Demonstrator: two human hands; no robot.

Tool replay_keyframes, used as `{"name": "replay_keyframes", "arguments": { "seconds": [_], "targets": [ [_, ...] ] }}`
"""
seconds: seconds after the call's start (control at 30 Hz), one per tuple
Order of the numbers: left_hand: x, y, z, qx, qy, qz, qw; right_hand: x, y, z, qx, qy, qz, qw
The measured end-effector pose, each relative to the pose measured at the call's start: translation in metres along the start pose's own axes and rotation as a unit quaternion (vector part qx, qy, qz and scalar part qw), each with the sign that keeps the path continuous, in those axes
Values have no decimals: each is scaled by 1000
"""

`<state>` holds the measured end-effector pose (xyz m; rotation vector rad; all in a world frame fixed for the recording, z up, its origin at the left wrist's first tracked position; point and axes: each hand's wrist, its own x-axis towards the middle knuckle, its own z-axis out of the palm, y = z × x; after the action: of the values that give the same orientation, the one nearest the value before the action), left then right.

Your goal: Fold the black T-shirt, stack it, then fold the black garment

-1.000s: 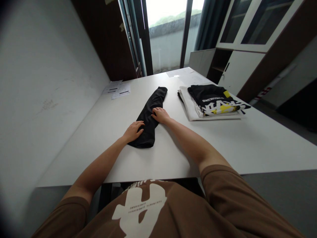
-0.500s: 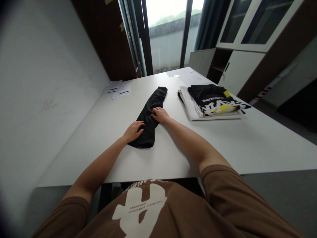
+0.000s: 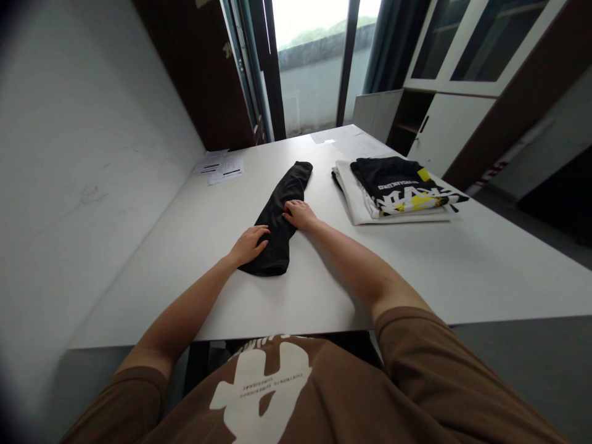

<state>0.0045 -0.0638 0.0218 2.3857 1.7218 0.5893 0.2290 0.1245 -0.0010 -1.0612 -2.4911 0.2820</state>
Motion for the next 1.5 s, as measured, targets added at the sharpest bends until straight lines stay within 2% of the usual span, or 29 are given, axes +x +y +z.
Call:
{"name": "replay_keyframes", "arguments": {
  "seconds": [1.5],
  "targets": [
    [0, -2, 3, 6, 5, 7, 1000, 0, 0, 0, -4, -4, -5, 1000]
  ]
}}
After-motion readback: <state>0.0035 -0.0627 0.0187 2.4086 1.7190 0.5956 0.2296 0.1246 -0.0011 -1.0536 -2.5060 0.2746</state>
